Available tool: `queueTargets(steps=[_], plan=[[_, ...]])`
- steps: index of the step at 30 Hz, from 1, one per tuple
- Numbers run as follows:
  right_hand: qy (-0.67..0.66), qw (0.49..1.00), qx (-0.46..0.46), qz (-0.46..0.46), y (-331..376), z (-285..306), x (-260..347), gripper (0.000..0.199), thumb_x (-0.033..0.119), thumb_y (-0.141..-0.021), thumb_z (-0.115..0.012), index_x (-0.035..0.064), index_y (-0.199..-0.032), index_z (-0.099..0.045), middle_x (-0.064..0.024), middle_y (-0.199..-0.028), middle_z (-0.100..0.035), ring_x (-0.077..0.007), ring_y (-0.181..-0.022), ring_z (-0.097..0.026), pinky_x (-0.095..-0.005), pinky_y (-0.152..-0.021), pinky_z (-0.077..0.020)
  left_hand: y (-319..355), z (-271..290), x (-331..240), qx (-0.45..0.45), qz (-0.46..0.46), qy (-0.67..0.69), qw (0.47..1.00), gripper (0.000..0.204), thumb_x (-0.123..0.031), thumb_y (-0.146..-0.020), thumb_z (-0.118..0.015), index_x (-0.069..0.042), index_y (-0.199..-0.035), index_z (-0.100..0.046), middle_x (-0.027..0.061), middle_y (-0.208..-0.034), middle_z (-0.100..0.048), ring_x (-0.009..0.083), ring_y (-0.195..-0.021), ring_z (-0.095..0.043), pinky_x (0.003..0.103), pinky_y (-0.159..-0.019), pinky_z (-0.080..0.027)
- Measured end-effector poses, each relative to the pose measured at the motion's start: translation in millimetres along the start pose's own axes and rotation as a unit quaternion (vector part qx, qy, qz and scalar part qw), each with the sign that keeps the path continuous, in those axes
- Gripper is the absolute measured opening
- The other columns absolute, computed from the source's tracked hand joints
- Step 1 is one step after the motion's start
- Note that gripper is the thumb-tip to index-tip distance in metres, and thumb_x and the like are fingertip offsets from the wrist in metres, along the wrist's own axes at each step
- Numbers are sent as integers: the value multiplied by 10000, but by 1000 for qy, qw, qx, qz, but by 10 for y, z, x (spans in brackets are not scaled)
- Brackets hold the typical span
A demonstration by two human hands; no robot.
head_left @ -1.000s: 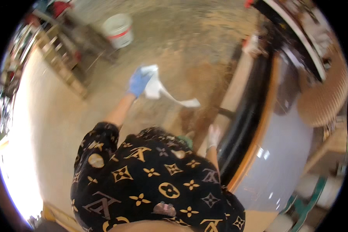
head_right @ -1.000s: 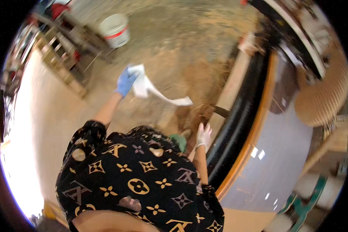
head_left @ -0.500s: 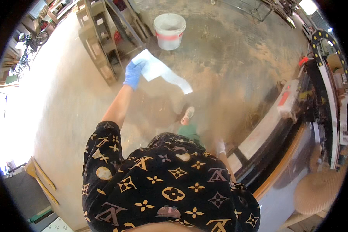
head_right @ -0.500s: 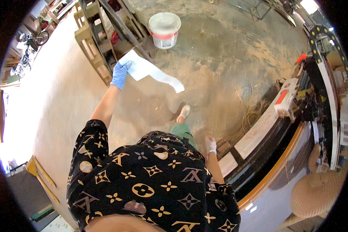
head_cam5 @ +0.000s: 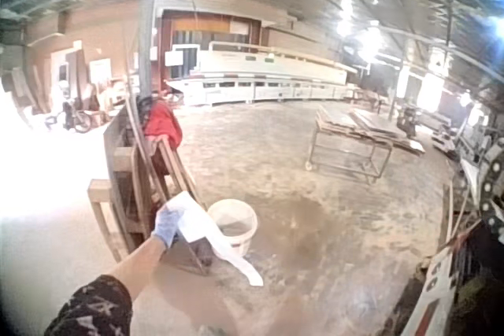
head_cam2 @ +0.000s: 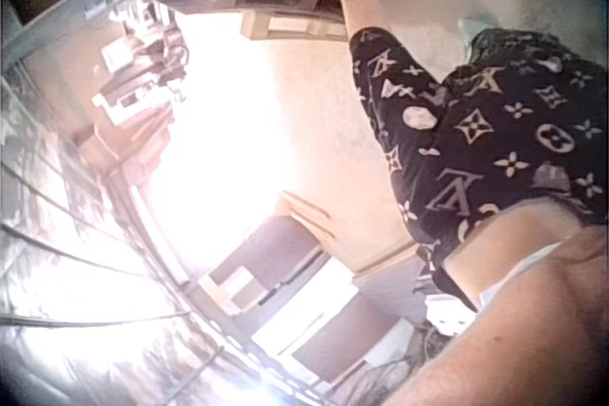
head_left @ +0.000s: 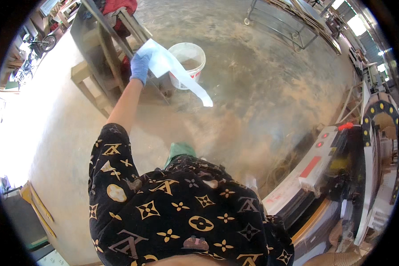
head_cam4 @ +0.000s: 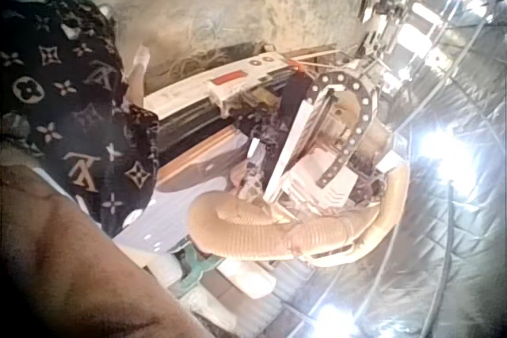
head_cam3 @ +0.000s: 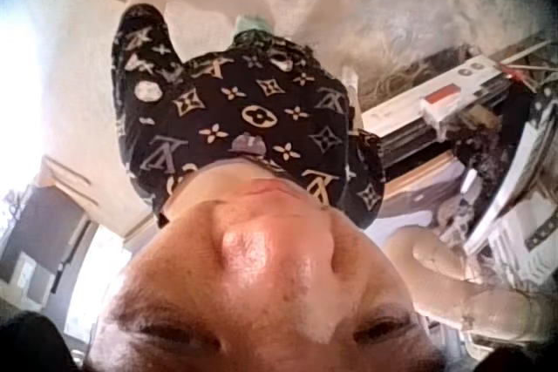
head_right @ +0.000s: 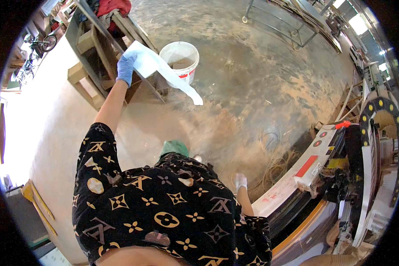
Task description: The person applies small white labels to the surface of large grey wood panels in a workshop. They peel labels from a roll, place them on the panels, and then move the labeled panels to a nearby rack.
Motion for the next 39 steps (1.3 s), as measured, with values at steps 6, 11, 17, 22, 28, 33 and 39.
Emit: queueTargets(steps=[6,11,17,22,28,33,39], plan=[[-644,726,-159,-180,-1055,933,-27,321,255,-849,-505,34,-1073,-568,-141,-1046,-602,-217,-981,-547,-329,-841,-424,-1228,-264,340,-65,-10,-34,997,203,-72,-804,-624,-26,-1002,-620,31,-921,-639,114,-785,-578,242,-730,-465],[-537,794,-135,-249,-1912,784,50,384,305,-821,-568,1,-1054,-593,-117,-1031,-621,-228,-926,-553,-326,-865,-410,-2072,-573,727,-79,8,34,996,216,-84,-799,-629,-13,-1003,-620,30,-931,-637,115,-796,-576,253,-727,-459],[-457,852,-208,-148,-2010,1048,324,351,299,-810,-582,24,-1026,-613,-100,-1021,-619,-204,-927,-547,-309,-836,-417,-2909,-972,1244,-35,62,23,997,253,-94,-806,-614,-13,-1045,-606,35,-962,-625,117,-821,-574,253,-705,-468],[-520,808,-140,-239,-2025,1520,374,338,298,-809,-589,19,-998,-617,-86,-964,-626,-182,-871,-553,-304,-784,-435,-3102,-1426,1945,-37,156,124,979,271,-61,-804,-617,-5,-1064,-568,75,-983,-613,181,-852,-601,304,-713,-509],[-550,788,-121,-250,-2311,1911,-51,351,293,-798,-606,-2,-988,-618,-84,-905,-629,-171,-834,-558,-302,-753,-443,-2669,-1704,3531,-91,326,49,940,339,-194,-808,-612,-31,-1098,-547,52,-1008,-585,179,-873,-550,321,-749,-433],[-547,790,-97,-260,-2683,1858,-1117,401,289,-768,-633,-12,-1031,-598,-101,-946,-624,-201,-863,-562,-317,-765,-440,-1720,-1757,4514,-29,487,-159,858,584,-476,-844,-456,-106,-1295,-434,102,-1314,-439,298,-1138,-446,402,-892,-392],[-452,850,-81,-260,-3314,2246,-2158,437,319,-757,-638,-2,-1049,-590,-169,-996,-608,-282,-934,-558,-350,-799,-436,-1027,-2528,3970,-53,353,-457,815,603,-473,-788,-513,-102,-1261,-461,135,-1275,-467,307,-1141,-459,396,-921,-388]])
Point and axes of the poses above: each hand's wrist, its own y-axis away from the middle knuckle, its own z-axis out of the back of the hand, x = y × z, the point moved 8 cm from there along -y, towards the middle knuckle
